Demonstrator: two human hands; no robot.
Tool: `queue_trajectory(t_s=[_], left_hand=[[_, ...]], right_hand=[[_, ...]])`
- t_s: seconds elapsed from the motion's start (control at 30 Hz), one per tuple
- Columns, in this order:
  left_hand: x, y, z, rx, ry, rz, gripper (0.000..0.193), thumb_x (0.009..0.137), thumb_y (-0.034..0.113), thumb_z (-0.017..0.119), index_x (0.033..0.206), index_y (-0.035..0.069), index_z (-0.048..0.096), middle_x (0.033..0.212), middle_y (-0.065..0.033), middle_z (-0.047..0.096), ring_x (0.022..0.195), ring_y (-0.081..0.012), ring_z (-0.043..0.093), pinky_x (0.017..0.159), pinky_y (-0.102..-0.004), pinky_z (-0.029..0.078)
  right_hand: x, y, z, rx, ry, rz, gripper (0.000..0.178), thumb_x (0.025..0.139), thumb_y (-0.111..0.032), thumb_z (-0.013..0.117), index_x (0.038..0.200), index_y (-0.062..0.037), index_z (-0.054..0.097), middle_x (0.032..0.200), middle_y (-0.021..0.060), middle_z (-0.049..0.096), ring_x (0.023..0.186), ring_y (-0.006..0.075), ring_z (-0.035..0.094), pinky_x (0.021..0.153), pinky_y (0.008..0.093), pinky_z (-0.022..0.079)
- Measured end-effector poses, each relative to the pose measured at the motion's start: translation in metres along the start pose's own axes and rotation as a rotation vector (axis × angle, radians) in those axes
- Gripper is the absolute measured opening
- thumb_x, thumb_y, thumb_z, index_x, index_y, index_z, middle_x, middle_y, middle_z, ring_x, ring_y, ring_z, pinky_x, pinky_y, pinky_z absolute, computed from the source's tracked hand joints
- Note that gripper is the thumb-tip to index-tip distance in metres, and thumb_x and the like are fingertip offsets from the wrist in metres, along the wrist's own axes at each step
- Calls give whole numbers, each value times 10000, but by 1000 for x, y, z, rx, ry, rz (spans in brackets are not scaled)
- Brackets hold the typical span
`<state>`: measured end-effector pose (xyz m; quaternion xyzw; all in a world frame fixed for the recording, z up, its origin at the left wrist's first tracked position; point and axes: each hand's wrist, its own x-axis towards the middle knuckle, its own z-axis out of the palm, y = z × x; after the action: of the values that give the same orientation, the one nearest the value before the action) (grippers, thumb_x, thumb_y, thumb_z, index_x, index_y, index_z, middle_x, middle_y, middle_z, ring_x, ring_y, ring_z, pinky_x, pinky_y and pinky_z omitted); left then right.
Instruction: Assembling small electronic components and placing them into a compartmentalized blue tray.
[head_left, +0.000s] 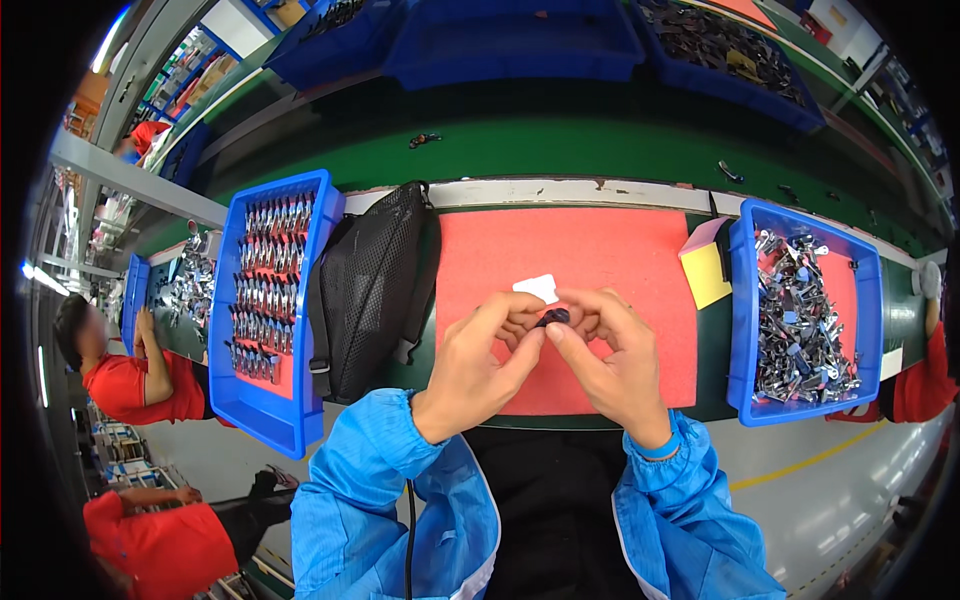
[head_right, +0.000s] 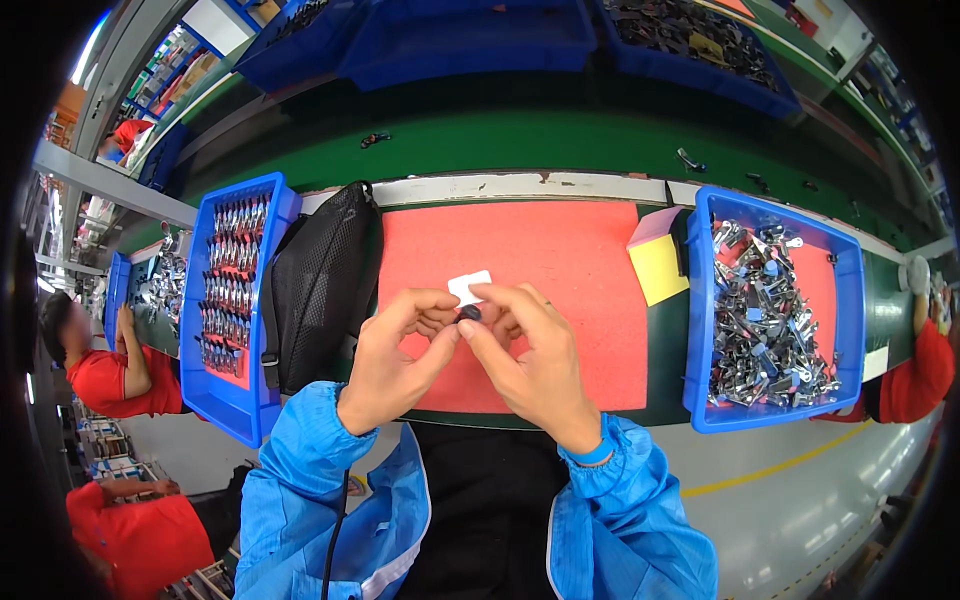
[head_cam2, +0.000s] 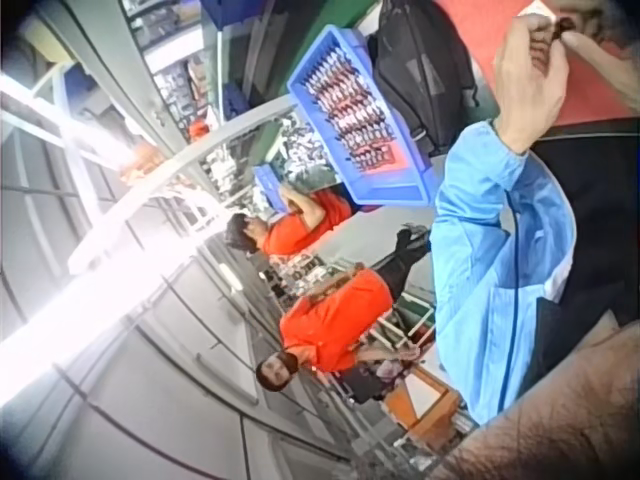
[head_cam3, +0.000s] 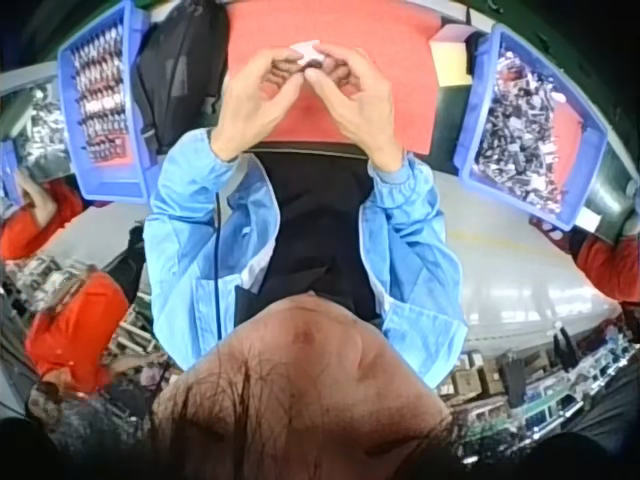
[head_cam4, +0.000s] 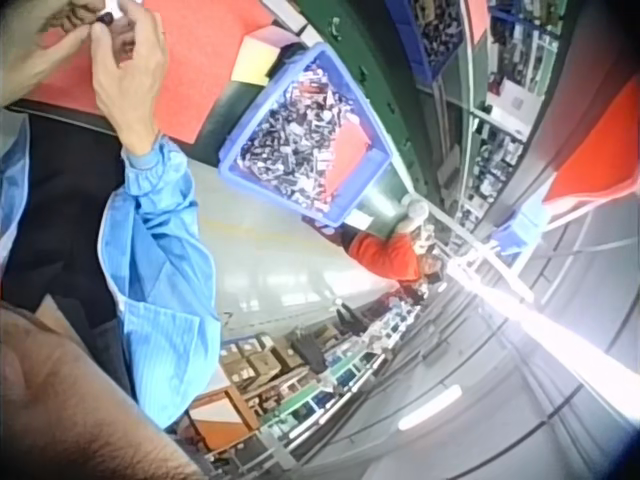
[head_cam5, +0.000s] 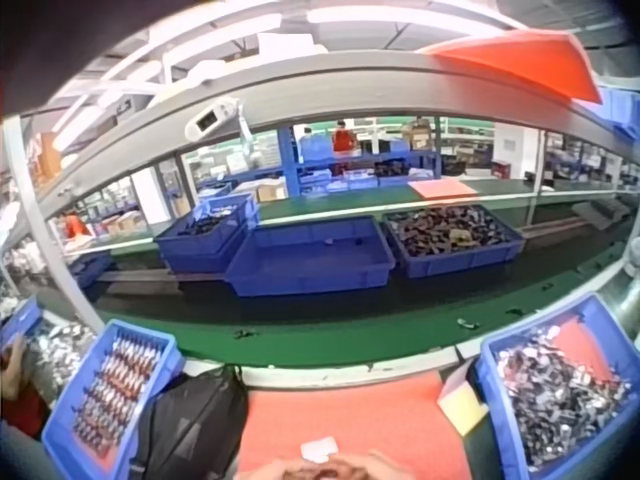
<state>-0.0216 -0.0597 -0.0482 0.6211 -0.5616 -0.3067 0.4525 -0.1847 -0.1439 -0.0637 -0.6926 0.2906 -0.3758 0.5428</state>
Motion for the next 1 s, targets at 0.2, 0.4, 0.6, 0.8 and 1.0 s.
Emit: queue_trajectory(t_s=[0.2,0.4,0.6,0.8,1.0], left_hand=[[3,2,-3,-383,17,-180,261,923,-48,667,1172,-37,588,1038,-83,680,920,-128,672,824,-283,554],[2,2,2,-310,17,-80,211,929,-38,644,1135,-21,602,969,-74,680,868,-127,657,758,-274,526],[4,7,-1,7,-16,113,228,917,-42,669,1135,-25,602,978,-102,691,892,-159,679,790,-297,538],[7,13,-4,-12,-29,110,206,897,-49,675,1092,-26,615,939,-111,699,848,-174,678,775,-308,539],[6,9,-4,-12,-38,28,224,872,-37,701,1074,-31,605,911,-123,693,812,-186,675,744,-313,541]], right_hand=[[-3,-2,0,542,-25,359,261,967,-34,649,1218,34,635,932,56,656,726,104,595,632,242,497],[-2,0,1,675,-92,477,233,983,-53,621,1199,34,634,940,83,680,692,112,621,583,247,513],[1,0,-5,650,-123,462,215,974,-40,629,1174,38,642,939,94,690,710,131,656,582,258,542],[0,2,-6,570,-140,383,234,962,-9,642,1189,47,651,962,116,705,772,149,686,630,271,571],[-2,4,-7,554,-178,373,287,952,9,659,1236,52,642,1010,122,705,835,150,685,675,276,579]])
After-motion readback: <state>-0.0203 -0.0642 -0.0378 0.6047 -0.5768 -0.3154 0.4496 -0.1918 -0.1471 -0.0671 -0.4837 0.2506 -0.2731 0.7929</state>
